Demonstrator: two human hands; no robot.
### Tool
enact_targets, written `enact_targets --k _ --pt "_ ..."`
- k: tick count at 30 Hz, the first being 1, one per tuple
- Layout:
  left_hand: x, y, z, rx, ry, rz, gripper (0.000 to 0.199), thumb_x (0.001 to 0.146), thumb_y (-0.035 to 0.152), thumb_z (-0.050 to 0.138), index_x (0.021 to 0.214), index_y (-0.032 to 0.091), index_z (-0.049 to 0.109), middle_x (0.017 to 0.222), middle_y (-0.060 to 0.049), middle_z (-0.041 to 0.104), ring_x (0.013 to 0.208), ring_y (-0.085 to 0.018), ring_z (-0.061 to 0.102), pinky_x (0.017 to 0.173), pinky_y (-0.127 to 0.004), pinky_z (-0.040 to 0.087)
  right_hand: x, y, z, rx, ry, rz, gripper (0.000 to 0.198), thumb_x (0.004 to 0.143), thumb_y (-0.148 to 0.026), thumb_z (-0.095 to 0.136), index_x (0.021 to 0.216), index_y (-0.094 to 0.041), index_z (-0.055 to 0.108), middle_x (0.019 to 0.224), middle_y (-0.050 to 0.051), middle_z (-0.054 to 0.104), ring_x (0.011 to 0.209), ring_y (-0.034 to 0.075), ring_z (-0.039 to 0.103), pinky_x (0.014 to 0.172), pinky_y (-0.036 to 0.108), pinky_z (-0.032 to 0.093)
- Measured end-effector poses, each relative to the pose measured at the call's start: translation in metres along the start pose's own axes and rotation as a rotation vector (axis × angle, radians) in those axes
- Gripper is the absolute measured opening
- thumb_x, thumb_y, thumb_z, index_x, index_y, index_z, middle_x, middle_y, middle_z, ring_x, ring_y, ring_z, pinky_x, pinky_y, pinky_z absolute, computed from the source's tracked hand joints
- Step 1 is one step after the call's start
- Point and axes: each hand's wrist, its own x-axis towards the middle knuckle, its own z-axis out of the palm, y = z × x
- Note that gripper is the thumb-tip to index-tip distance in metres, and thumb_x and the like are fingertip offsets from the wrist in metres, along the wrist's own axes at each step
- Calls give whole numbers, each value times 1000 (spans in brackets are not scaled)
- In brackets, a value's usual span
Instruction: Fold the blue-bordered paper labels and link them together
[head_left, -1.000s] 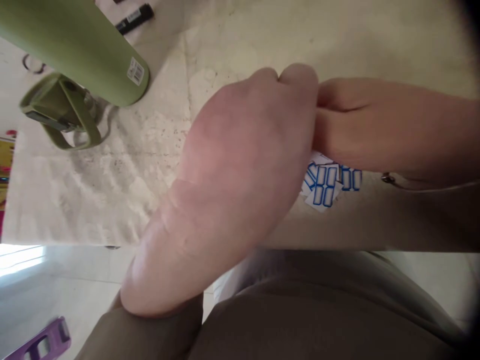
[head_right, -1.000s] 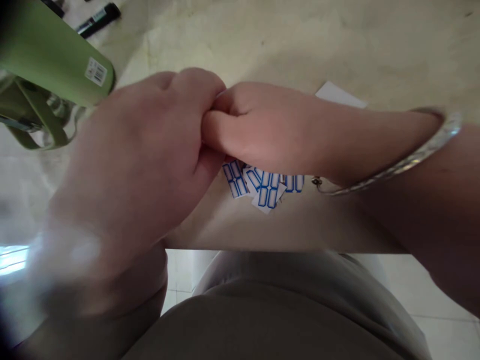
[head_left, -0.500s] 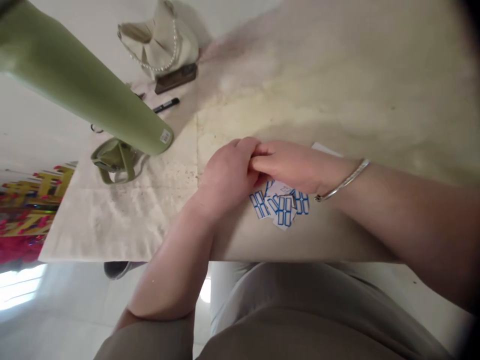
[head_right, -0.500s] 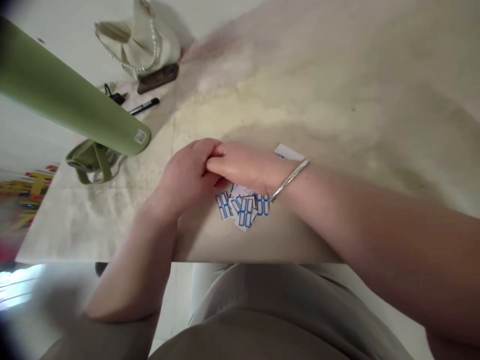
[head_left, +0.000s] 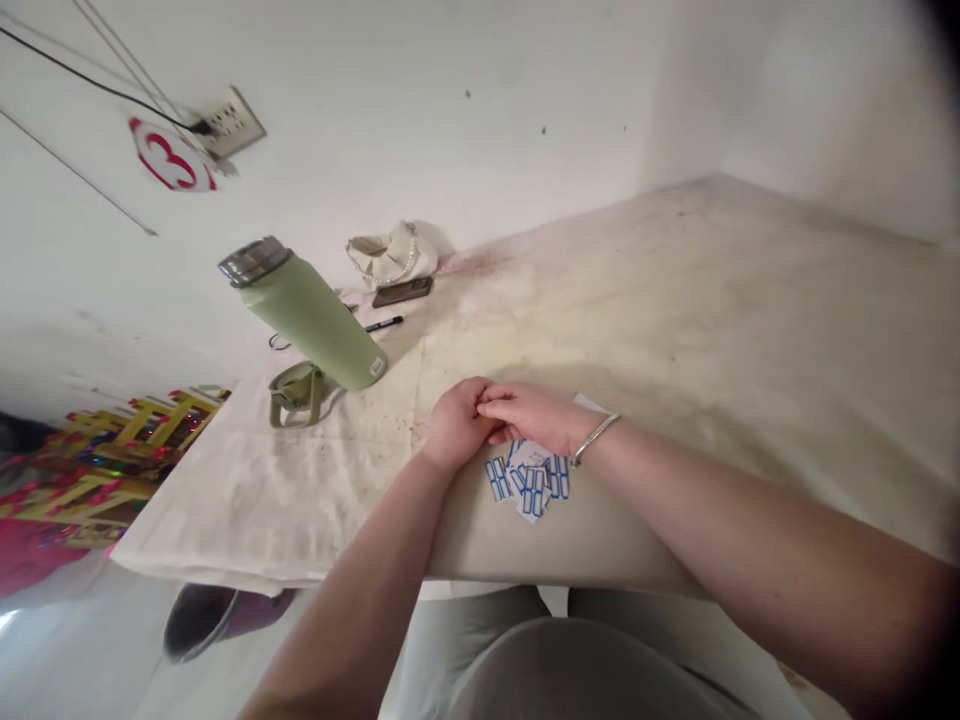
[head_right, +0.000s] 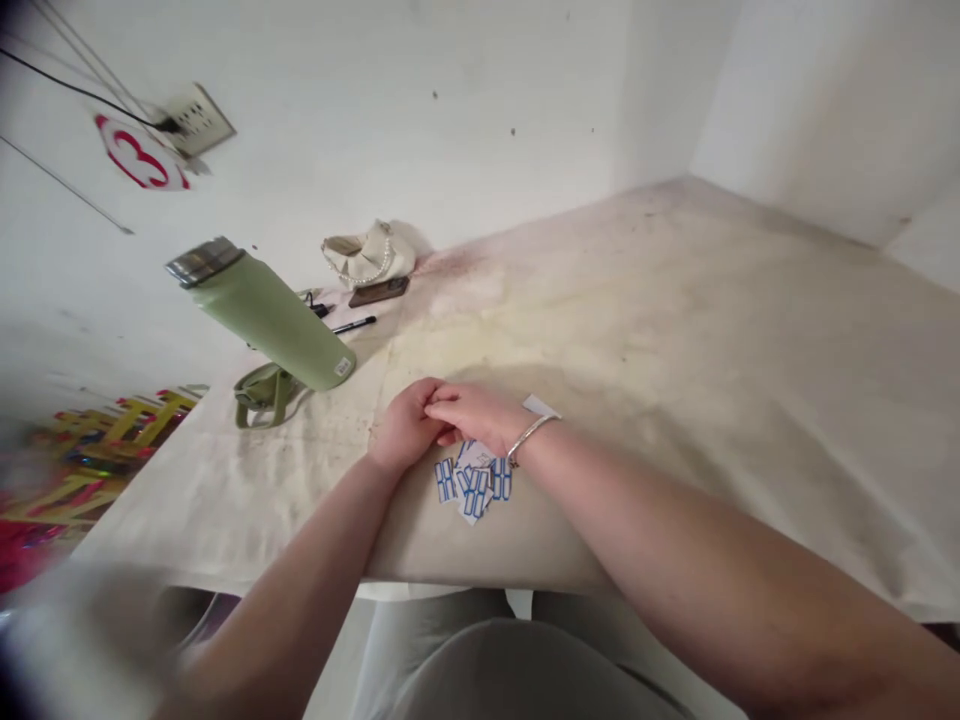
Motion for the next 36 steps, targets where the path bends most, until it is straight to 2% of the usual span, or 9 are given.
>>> enact_targets --k 6,12,15,19,21,26,32,36 --pt "-19 6 5 -8 129 -45 20 74 16 51 90 19 63 89 -4 65 84 -18 57 73 -27 41 -1 1 1 -68 -98 -7 11 82 -17 50 78 -13 59 72 2 58 66 11 57 62 24 49" --pt "-26 3 6 -88 159 -84 19 73 16 52 88 19 63 84 -2 66 79 -16 59 68 -25 42 -2 -2 -1 -140 -145 -37 11 77 -23 56 77 -14 62 70 2 59 62 12 57 61 27 49" --pt "-10 5 7 -128 156 -73 20 71 14 52 85 20 64 80 0 66 75 -15 60 66 -24 42 2 -5 -8 -152 -75 -96 16 75 -27 56 83 -15 64 77 3 59 69 14 57 62 27 48" --pt "15 12 12 -158 183 -23 25 67 11 53 86 20 66 87 -2 67 85 -17 59 76 -27 43 11 -9 -20 -200 71 -179 20 75 -27 53 85 -14 65 86 5 62 78 14 57 66 25 46" --pt "21 13 14 -178 193 -12 27 67 11 52 89 19 66 89 -3 67 87 -18 59 79 -29 42 14 -9 -22 -236 130 -198 22 75 -25 49 83 -12 65 84 6 63 78 15 58 65 25 45" --pt "23 4 15 -297 145 -12 26 66 9 48 85 18 64 81 -2 67 79 -17 61 71 -27 46 13 -5 -15 -371 200 -296 21 76 -27 50 83 -16 67 77 2 62 70 14 55 60 24 40" --pt "24 -3 17 -421 130 -29 26 68 9 45 85 19 63 81 -1 67 79 -16 61 73 -27 47 12 -1 -6 -483 284 -394 20 79 -24 47 83 -18 66 83 2 63 78 15 55 71 27 39" --pt "22 -2 19 -554 146 -52 27 68 9 46 87 18 63 84 -2 68 82 -16 62 76 -29 48 11 0 -4 -549 313 -396 19 80 -25 48 84 -18 65 86 2 64 81 16 56 74 28 41"
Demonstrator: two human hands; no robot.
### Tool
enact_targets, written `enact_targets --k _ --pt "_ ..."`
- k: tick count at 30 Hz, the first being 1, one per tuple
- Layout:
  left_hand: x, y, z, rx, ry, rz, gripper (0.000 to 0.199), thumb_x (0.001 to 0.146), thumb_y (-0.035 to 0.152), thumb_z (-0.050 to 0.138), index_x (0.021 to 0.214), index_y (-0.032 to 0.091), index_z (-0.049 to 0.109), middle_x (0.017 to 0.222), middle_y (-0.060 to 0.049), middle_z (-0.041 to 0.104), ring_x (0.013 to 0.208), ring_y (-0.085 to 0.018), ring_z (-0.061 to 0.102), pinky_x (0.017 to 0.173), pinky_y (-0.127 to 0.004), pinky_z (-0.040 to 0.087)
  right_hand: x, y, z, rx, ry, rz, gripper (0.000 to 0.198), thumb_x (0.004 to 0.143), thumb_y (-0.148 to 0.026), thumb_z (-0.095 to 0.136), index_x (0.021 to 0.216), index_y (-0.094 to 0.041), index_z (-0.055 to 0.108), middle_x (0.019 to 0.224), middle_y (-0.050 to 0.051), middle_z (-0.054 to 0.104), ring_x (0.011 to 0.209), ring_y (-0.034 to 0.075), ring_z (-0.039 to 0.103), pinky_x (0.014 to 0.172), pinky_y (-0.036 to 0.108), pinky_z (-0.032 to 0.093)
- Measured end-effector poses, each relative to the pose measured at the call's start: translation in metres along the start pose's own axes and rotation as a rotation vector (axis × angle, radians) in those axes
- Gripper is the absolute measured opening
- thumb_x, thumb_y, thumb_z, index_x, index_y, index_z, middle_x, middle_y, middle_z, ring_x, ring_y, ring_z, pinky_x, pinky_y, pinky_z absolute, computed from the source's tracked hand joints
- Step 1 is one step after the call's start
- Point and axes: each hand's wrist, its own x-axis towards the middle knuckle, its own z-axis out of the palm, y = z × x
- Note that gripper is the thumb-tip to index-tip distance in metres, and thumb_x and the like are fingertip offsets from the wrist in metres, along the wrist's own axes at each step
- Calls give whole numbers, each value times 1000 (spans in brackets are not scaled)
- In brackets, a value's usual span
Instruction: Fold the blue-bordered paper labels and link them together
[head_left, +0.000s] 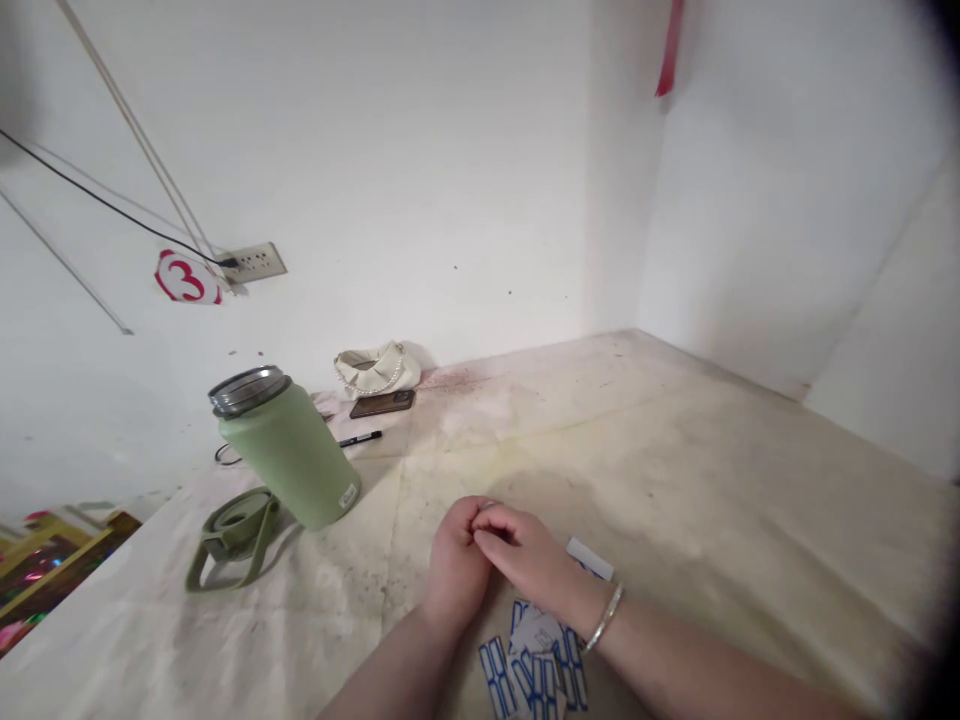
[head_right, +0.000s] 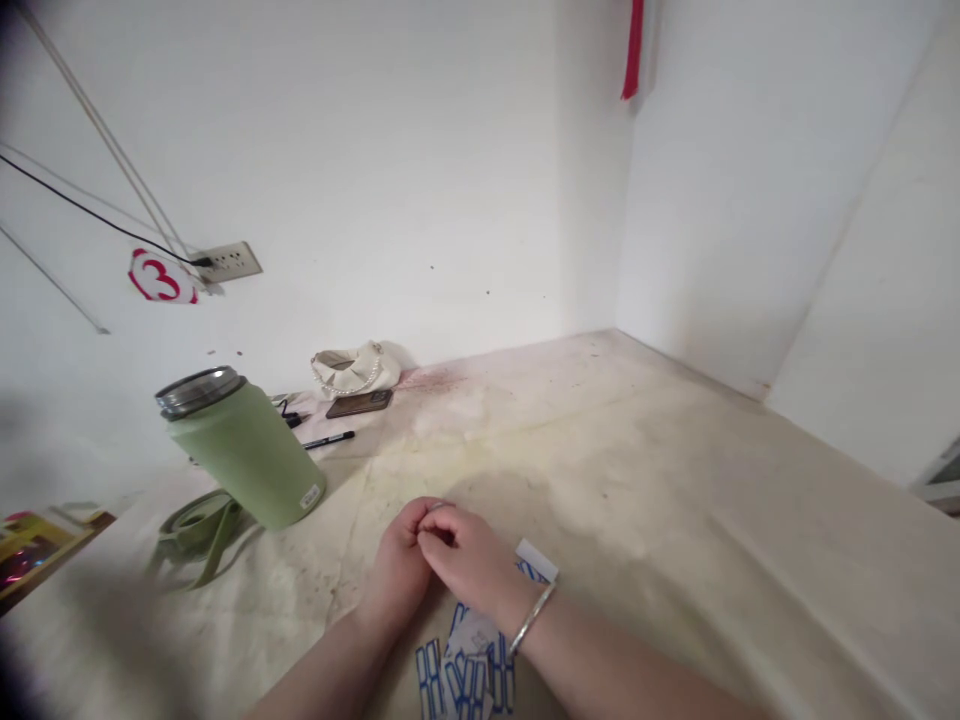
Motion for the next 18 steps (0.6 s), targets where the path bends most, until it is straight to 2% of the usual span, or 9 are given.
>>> enact_targets --k 7,12,18 --pt "-1 -4 0 -73 26 -18 29 69 10 49 92 17 65 90 -4 68 87 -17 62 82 -31 48 -3 -7 1 27 4 4 21 81 -23 48 87 -18 66 90 3 65 86 17 58 77 29 43" --pt "-1 1 -2 -121 20 -74 30 67 8 51 92 18 65 91 -3 68 89 -17 62 84 -31 48 -3 -4 -2 111 19 14 22 83 -26 49 89 -19 69 97 3 67 94 17 59 86 31 44" --pt "-2 5 -3 -119 32 -74 31 66 7 50 91 18 65 90 -3 68 88 -16 62 83 -30 48 -4 -7 -4 118 24 -13 21 83 -23 49 89 -19 69 99 3 67 96 16 60 90 31 44"
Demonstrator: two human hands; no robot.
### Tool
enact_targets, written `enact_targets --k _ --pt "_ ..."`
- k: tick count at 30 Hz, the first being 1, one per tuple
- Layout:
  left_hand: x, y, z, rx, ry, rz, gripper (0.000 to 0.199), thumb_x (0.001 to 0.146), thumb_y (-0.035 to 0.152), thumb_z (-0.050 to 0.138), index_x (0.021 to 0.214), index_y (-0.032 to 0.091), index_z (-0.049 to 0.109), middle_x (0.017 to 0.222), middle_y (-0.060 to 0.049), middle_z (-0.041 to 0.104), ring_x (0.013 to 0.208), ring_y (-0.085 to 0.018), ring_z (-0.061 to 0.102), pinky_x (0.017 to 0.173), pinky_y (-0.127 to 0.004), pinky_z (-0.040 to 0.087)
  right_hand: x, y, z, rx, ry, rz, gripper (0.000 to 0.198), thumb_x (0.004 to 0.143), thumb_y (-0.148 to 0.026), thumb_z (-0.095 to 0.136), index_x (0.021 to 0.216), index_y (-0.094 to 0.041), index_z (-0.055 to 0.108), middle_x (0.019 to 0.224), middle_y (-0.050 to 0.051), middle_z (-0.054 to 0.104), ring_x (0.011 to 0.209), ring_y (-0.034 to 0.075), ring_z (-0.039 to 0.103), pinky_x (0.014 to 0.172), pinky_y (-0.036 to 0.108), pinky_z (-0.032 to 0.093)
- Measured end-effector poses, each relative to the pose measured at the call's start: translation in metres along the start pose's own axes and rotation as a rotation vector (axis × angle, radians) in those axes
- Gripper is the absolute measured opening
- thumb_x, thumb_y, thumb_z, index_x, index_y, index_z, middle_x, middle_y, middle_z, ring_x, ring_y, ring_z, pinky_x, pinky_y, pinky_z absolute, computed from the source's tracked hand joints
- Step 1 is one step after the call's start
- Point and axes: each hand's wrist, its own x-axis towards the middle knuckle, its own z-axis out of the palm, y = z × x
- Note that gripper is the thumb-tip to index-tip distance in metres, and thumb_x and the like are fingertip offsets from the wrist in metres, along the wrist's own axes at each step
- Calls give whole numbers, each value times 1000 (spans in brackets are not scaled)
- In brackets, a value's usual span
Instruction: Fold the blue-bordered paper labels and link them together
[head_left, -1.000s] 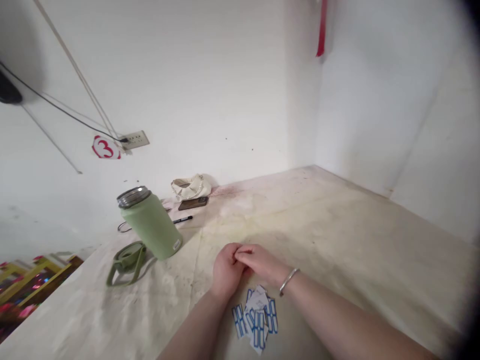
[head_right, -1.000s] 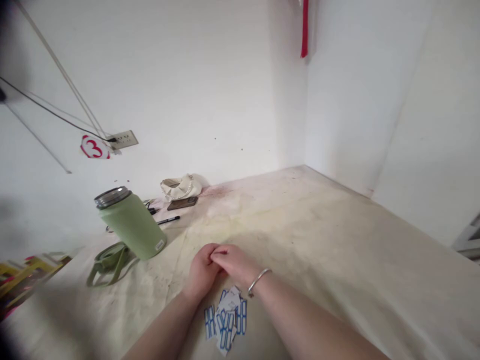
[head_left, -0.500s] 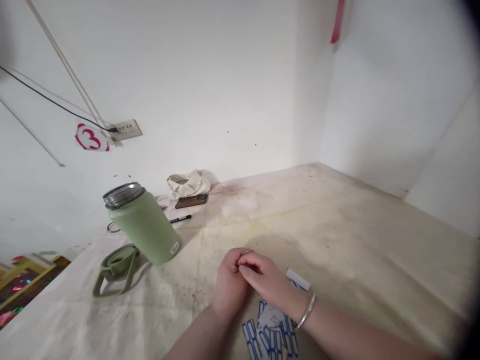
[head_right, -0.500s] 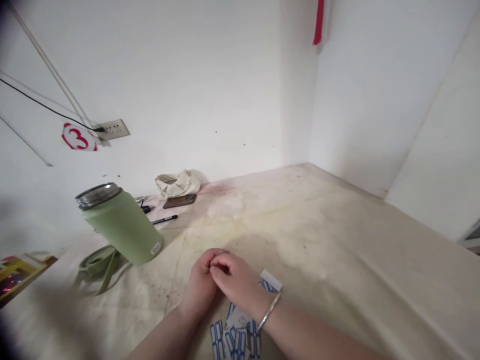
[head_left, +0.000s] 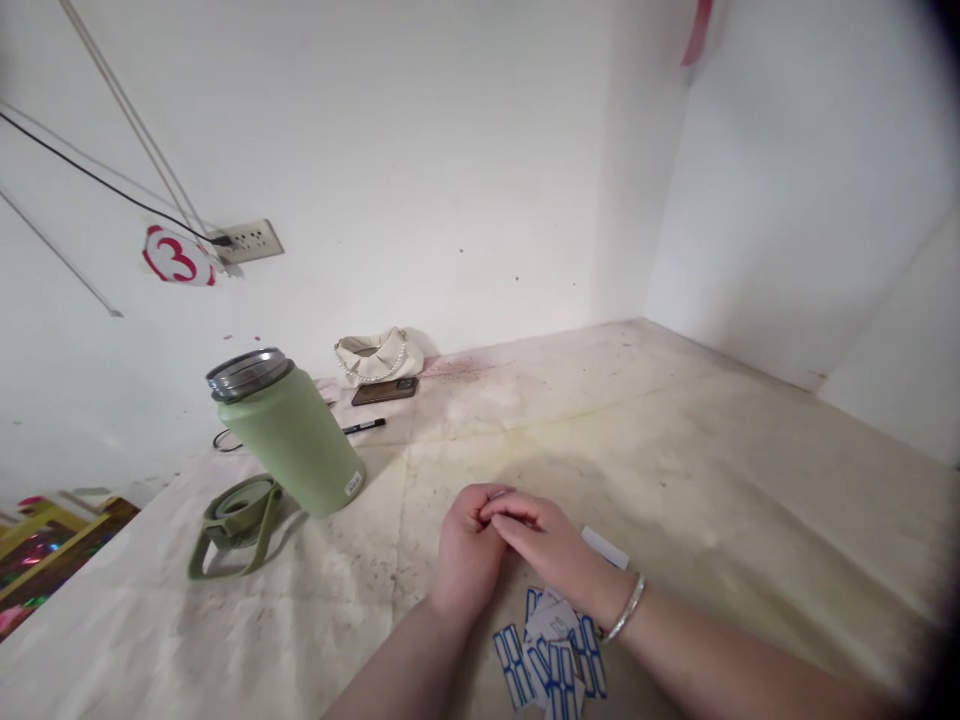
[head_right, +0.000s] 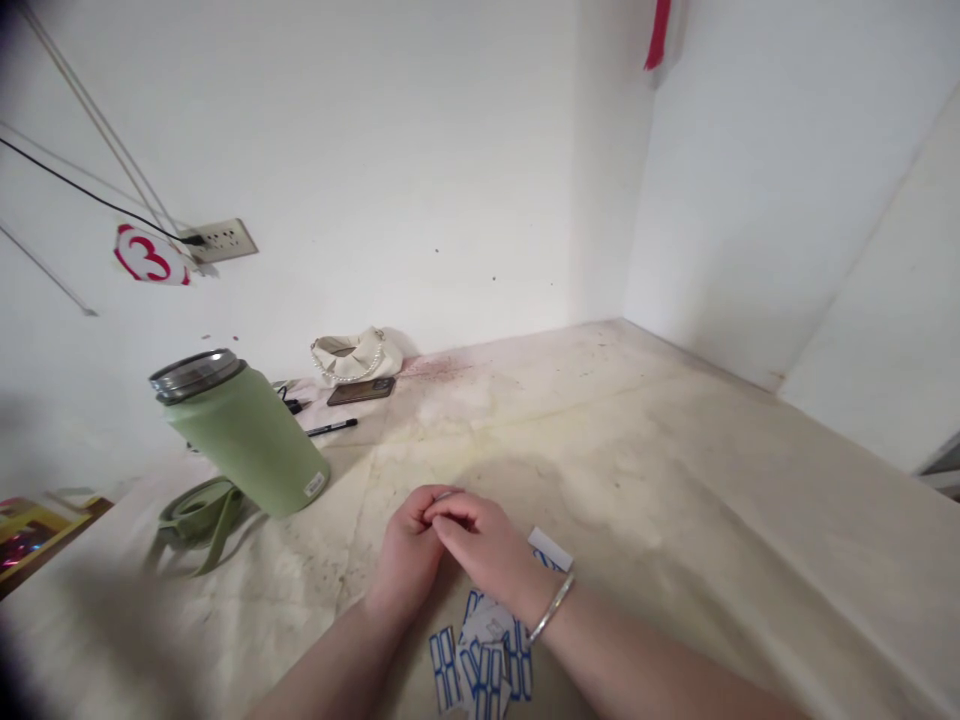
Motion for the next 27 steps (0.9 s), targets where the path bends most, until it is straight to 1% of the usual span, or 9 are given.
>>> enact_targets --k 7,12,17,27 --pt "1 -1 -1 -4 -12 12 32 67 8 50 94 18 66 93 -4 69 91 -17 62 86 -31 47 0 0 -1 -6 4 -8 22 84 -24 49 89 -19 69 99 4 68 98 17 60 90 32 44" --pt "1 0 -1 17 -22 -1 33 68 8 50 95 18 66 95 -4 69 93 -17 62 87 -31 47 0 1 -2 20 12 -2 21 84 -25 49 87 -19 69 97 3 68 96 17 61 89 31 44" --pt "0 2 -1 -18 -38 -42 33 69 9 50 97 17 65 96 -5 69 93 -17 63 87 -31 47 -1 -1 0 25 24 30 22 83 -25 49 86 -20 70 96 3 68 95 18 61 87 31 45" --pt "0 5 -1 -33 -56 -50 33 68 9 50 96 17 65 96 -4 69 93 -17 63 87 -30 47 3 5 -1 6 24 17 22 83 -26 49 87 -20 70 97 2 68 96 17 61 87 31 45"
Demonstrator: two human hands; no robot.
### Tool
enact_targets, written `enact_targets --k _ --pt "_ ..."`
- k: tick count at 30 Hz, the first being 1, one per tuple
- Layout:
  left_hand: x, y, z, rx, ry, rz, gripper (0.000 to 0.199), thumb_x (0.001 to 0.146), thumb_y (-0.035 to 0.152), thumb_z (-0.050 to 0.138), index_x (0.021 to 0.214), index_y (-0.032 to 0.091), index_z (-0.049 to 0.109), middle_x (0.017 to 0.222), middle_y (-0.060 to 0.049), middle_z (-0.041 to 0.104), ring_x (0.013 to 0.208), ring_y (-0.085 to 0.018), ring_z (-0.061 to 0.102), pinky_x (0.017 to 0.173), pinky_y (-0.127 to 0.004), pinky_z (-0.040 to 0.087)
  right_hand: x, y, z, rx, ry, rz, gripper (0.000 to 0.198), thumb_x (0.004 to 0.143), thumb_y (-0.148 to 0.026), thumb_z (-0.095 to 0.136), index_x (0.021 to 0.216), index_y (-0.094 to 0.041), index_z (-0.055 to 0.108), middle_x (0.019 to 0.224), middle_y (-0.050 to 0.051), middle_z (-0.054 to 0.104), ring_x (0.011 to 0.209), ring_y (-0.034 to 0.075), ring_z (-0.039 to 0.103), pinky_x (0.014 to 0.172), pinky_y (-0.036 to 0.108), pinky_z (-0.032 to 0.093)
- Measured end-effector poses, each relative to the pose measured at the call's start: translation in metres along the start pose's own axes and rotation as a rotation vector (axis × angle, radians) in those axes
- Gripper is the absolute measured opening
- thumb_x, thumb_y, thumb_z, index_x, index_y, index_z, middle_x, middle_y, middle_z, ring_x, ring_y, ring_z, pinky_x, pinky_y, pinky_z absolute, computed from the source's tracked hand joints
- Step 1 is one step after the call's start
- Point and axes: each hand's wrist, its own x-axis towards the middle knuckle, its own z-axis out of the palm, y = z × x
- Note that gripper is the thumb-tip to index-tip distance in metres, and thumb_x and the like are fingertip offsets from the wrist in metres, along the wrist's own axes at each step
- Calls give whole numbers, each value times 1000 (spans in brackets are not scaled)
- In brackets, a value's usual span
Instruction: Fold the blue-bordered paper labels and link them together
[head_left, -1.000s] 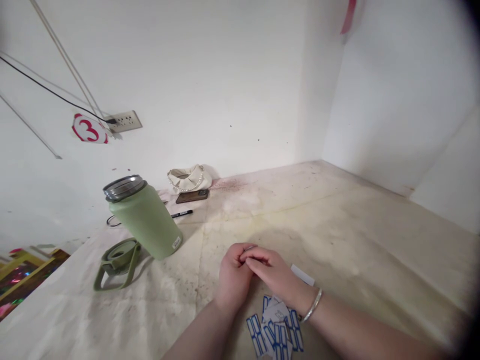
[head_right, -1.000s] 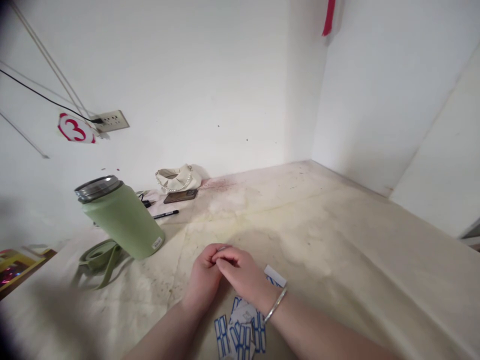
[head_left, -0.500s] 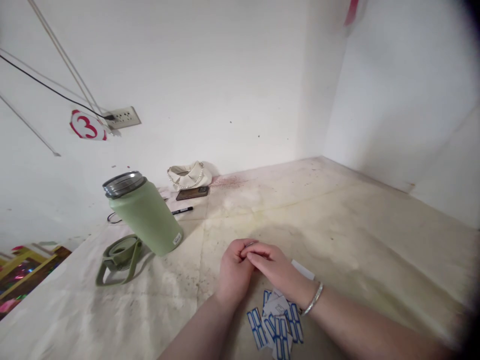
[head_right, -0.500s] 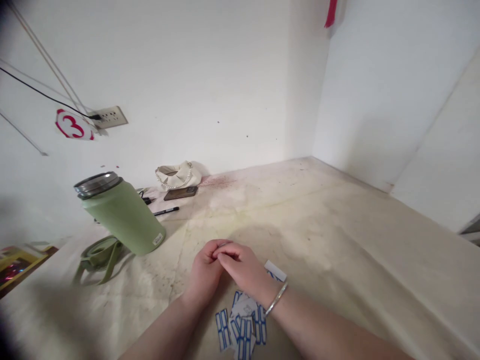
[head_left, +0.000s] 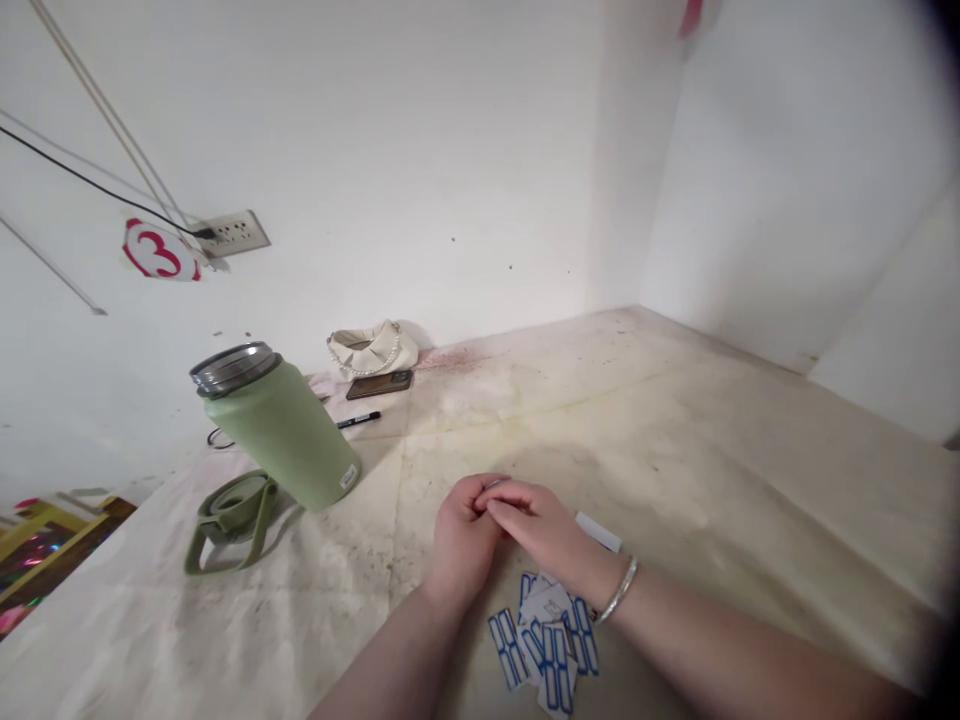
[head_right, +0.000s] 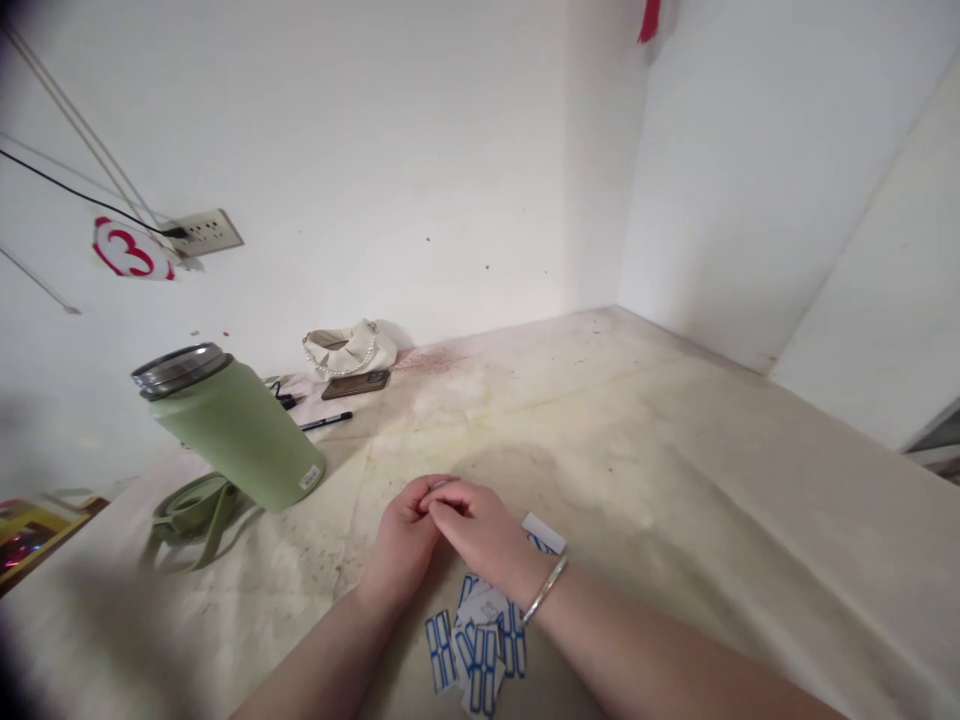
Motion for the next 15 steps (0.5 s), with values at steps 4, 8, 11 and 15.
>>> enact_targets --k 4,8,11,15 --pt "-2 5 0 8 -7 -26 32 68 9 50 95 16 66 97 -5 69 92 -17 62 86 -30 47 -1 0 0 7 -8 2 22 84 -27 48 87 -21 69 96 1 68 95 17 61 86 31 44" --pt "-2 4 0 35 -18 -10 31 69 8 49 94 17 66 95 -4 69 92 -17 62 86 -30 46 -2 -1 1 3 -8 19 23 83 -26 48 88 -21 70 97 1 68 95 17 61 85 30 44" --pt "-1 2 -1 41 -47 16 31 70 9 49 94 19 66 94 -2 69 91 -17 62 85 -29 46 -2 -1 0 13 -8 26 23 83 -26 47 87 -20 69 96 1 68 94 17 61 84 30 44" --pt "0 0 -1 41 -47 18 31 69 9 49 94 19 66 92 -2 69 90 -16 62 83 -28 46 -1 -2 -1 7 -16 32 23 83 -26 47 86 -19 69 95 2 68 93 17 61 83 29 44"
